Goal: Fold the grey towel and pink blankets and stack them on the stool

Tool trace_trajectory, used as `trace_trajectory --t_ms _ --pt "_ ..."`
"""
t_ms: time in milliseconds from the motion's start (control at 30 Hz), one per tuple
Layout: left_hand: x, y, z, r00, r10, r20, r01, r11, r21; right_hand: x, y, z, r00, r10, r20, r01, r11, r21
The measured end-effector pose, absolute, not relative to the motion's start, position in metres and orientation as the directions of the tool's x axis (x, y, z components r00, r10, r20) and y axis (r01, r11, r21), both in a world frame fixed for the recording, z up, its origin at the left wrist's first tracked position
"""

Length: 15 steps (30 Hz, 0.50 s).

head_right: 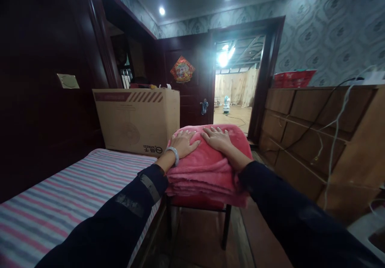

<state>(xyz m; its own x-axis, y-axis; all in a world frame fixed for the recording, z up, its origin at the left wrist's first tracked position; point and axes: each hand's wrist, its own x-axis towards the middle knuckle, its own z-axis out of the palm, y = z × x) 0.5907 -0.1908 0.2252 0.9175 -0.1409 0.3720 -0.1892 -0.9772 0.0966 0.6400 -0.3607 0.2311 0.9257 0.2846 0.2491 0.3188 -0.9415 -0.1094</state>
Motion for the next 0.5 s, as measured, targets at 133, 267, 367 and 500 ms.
trace_trajectory --t_ms 133,267,367,500 --pt "0.589 -0.192 0.226 0.921 -0.139 0.365 -0.19 -0.976 0.106 0.652 -0.407 0.233 0.847 0.496 0.193 0.521 -0.846 -0.112" --pt "0.59 -0.192 0.226 0.921 -0.139 0.364 -0.188 -0.977 0.103 0.658 -0.475 0.254 0.778 0.621 0.092 0.628 -0.77 -0.112" --pt "0.59 -0.192 0.227 0.926 -0.132 0.355 -0.179 -0.979 0.102 0.642 -0.503 0.268 0.814 0.571 0.107 0.578 -0.813 -0.062" --pt "0.591 -0.193 0.23 0.926 -0.15 0.346 -0.197 -0.975 0.106 0.599 -0.484 0.244 0.695 0.629 0.347 0.651 -0.756 0.066"
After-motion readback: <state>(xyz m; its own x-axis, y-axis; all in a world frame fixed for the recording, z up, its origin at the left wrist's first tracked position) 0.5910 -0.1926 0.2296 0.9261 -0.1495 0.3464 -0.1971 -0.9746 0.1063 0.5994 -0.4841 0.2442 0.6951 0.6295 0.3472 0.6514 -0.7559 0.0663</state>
